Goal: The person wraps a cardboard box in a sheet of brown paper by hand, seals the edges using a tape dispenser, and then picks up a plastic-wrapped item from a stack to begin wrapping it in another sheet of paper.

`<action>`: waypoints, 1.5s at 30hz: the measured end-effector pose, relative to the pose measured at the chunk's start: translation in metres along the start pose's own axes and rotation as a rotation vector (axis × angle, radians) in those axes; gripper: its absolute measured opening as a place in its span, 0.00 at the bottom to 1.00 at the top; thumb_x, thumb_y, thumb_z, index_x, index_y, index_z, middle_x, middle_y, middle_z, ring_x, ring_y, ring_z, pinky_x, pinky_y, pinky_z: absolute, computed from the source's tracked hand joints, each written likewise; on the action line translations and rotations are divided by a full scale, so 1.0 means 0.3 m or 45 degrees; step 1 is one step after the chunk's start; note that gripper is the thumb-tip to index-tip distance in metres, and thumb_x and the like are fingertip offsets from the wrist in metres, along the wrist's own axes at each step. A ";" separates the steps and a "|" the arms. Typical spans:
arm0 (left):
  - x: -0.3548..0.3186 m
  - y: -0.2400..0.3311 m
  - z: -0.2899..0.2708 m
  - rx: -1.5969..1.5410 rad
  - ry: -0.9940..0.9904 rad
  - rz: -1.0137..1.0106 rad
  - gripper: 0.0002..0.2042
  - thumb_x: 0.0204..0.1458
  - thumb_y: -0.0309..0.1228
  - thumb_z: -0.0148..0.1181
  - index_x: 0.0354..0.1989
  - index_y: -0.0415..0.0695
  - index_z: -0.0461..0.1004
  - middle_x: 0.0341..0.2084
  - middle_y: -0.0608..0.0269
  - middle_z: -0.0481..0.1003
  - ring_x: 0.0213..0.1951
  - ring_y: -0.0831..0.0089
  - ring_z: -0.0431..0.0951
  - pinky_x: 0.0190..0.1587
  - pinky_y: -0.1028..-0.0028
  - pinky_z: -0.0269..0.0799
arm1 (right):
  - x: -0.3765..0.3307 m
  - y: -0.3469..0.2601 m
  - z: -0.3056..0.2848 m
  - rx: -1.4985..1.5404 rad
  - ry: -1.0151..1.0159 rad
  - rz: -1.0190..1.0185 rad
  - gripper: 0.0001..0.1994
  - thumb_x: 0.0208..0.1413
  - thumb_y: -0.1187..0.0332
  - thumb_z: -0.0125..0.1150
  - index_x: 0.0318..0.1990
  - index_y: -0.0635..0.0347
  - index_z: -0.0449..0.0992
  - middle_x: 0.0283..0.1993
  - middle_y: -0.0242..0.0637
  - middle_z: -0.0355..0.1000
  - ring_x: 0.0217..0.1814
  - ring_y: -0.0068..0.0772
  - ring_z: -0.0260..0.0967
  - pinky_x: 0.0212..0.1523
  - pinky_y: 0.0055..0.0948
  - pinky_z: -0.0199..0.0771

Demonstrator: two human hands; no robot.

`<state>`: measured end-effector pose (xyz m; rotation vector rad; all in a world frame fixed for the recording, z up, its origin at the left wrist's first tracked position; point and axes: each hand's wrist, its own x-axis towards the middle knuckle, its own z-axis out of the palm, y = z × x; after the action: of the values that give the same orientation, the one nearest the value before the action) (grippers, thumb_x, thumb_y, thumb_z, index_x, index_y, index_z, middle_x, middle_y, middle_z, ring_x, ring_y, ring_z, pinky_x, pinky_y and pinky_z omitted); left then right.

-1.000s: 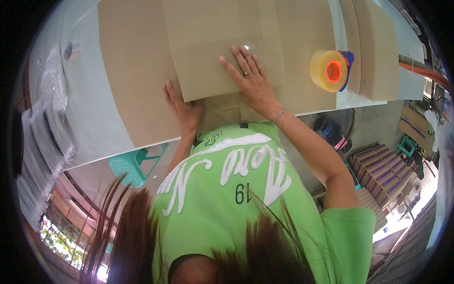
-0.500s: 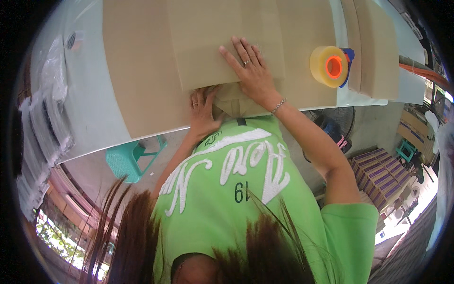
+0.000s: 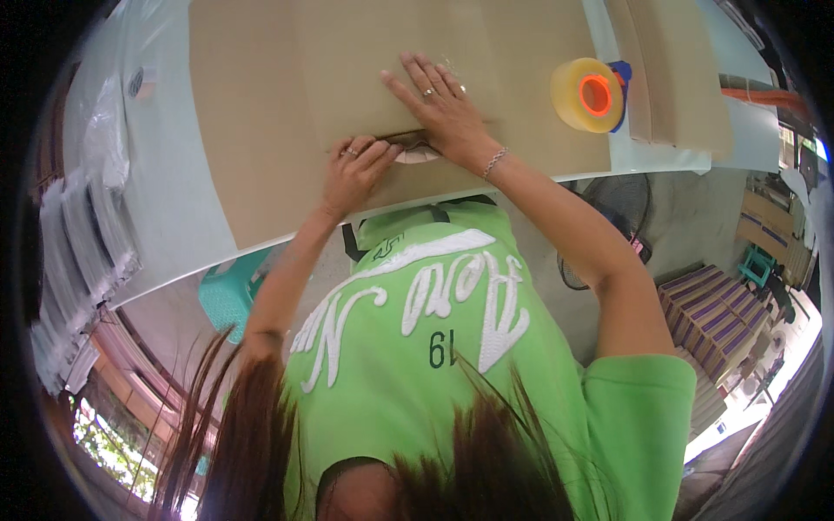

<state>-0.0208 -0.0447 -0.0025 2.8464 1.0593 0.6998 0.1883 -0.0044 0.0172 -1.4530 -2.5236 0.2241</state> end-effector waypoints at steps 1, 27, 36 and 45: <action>0.015 -0.024 -0.003 0.008 -0.027 0.069 0.08 0.47 0.32 0.58 0.36 0.51 0.76 0.32 0.75 0.68 0.40 0.77 0.70 0.46 0.72 0.64 | 0.001 0.000 -0.007 0.030 0.011 -0.012 0.44 0.47 0.56 0.64 0.71 0.41 0.47 0.74 0.38 0.44 0.75 0.40 0.41 0.72 0.41 0.45; 0.186 -0.239 -0.008 -0.425 -0.310 0.571 0.03 0.49 0.29 0.56 0.29 0.46 0.70 0.29 0.66 0.65 0.30 0.74 0.72 0.33 0.73 0.72 | -0.103 0.122 -0.090 -0.249 -0.185 0.151 0.44 0.47 0.75 0.59 0.70 0.27 0.49 0.75 0.19 0.43 0.75 0.31 0.43 0.68 0.44 0.52; 0.187 -0.243 -0.005 -0.391 -0.135 0.637 0.03 0.47 0.28 0.57 0.28 0.47 0.69 0.28 0.67 0.64 0.28 0.76 0.70 0.32 0.75 0.71 | -0.111 0.161 -0.109 -0.142 -0.252 0.112 0.43 0.46 0.80 0.54 0.70 0.32 0.51 0.74 0.22 0.44 0.75 0.34 0.44 0.71 0.42 0.50; 0.173 -0.233 0.012 -0.312 -0.102 0.670 0.03 0.47 0.29 0.56 0.29 0.48 0.69 0.28 0.69 0.63 0.30 0.78 0.70 0.33 0.77 0.69 | -0.162 0.199 -0.082 -0.024 -0.188 0.081 0.42 0.44 0.84 0.51 0.68 0.32 0.57 0.74 0.24 0.45 0.75 0.38 0.44 0.70 0.40 0.52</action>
<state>-0.0275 0.0420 0.0028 2.9050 0.1827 0.6689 0.2681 -0.0162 0.0212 -1.5796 -2.6028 0.3309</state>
